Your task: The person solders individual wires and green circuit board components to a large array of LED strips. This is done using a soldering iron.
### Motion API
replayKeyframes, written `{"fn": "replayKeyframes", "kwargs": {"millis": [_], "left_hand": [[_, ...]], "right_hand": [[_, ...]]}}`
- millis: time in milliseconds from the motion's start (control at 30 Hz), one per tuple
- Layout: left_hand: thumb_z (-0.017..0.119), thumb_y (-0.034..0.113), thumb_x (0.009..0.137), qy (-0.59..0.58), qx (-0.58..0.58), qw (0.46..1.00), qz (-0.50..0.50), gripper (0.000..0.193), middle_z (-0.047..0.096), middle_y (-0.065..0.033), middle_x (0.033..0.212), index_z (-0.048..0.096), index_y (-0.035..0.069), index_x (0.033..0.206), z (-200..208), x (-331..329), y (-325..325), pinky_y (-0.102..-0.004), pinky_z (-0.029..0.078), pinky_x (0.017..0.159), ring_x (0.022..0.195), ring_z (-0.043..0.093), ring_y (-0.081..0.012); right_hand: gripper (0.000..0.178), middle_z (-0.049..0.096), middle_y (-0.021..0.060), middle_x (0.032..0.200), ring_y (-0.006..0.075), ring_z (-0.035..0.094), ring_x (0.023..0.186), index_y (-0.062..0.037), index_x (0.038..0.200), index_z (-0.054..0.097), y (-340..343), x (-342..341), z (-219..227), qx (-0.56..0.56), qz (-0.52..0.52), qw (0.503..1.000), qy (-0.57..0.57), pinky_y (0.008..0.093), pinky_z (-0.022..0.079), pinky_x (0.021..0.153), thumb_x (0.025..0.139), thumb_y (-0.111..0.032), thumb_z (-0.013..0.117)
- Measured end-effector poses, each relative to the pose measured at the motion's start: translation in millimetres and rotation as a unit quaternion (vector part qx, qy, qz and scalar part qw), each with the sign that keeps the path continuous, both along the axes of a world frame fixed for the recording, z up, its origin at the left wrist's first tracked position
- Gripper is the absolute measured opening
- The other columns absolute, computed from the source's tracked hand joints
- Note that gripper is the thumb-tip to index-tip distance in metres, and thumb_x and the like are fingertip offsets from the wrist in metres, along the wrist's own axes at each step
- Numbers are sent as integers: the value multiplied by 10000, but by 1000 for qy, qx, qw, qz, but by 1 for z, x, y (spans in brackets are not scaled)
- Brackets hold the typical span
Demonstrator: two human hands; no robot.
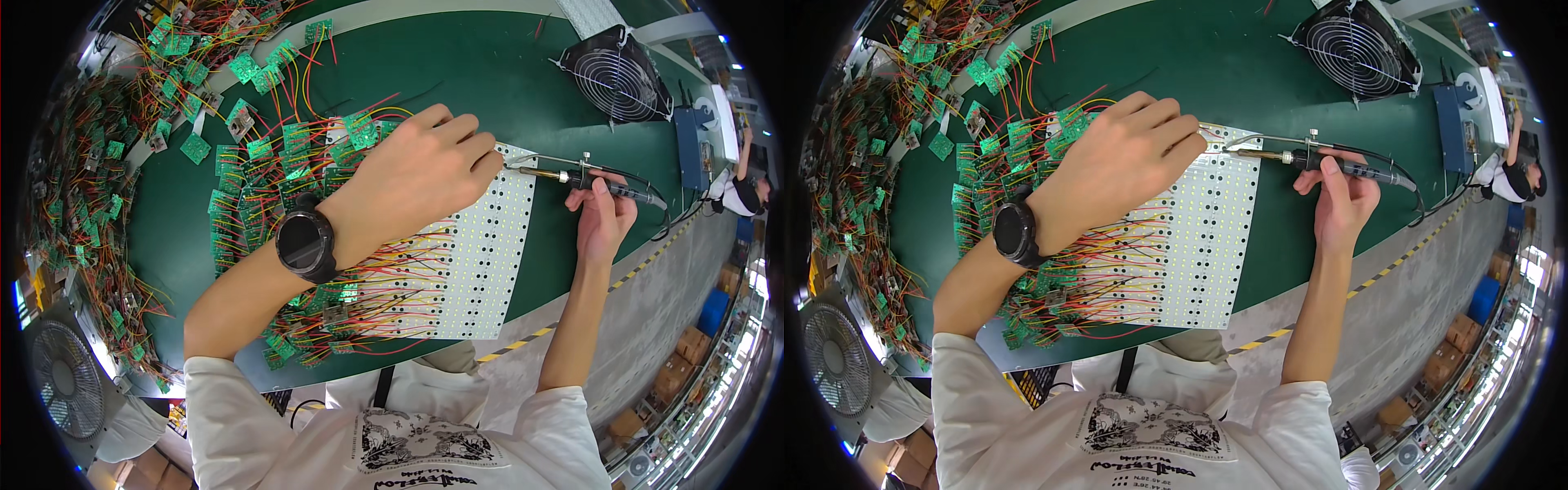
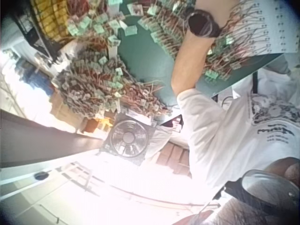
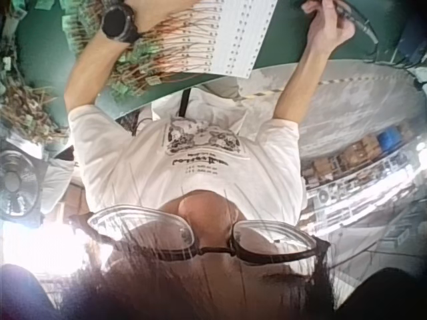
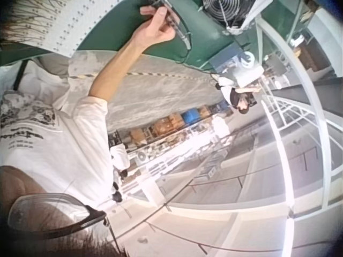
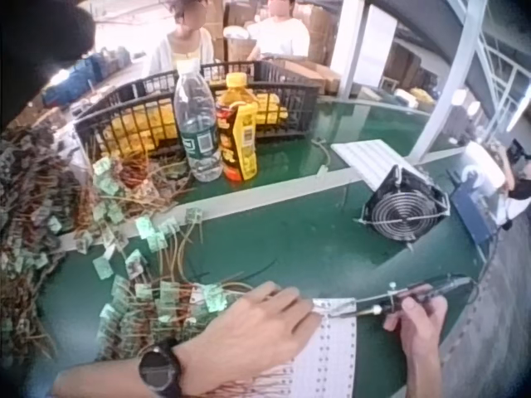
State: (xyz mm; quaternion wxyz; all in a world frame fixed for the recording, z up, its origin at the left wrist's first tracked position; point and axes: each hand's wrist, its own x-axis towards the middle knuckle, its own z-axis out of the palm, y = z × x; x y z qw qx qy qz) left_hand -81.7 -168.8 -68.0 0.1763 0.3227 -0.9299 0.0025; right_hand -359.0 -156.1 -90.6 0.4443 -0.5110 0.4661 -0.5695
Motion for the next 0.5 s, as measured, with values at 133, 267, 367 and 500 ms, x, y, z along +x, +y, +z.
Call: {"fn": "replayKeyframes", "kwargs": {"millis": [133,267,367,500], "left_hand": [[602,98,692,13,0,1000,5,206,587,-47,887,596,20,883,-1,-1,0,-312,443,736,854,552,-188],[601,97,689,11,-3,1000,1,204,585,-43,881,594,21,879,-2,-1,-1,-314,442,726,848,551,-186],[602,96,686,14,-1,1000,1,204,585,-43,878,593,20,875,-2,-1,-1,-313,443,725,842,551,-188],[603,95,683,19,0,1000,3,207,587,-44,882,592,18,876,-3,-2,-1,-314,446,727,842,554,-189]], "right_hand": [[197,621,133,686,187,581,539,74,1000,597,0,-1,0,8,1,1000,7,277,462,533,875,-77,595],[200,620,130,684,185,582,539,75,1004,597,0,-1,-1,11,3,1000,6,276,462,532,872,-74,600],[203,623,132,705,187,585,542,78,1008,596,1,-2,-2,14,-1,1000,0,281,467,534,869,-70,603],[205,626,138,742,189,588,546,83,1009,594,1,-3,-3,8,12,1000,6,286,474,529,869,-66,605]]}}
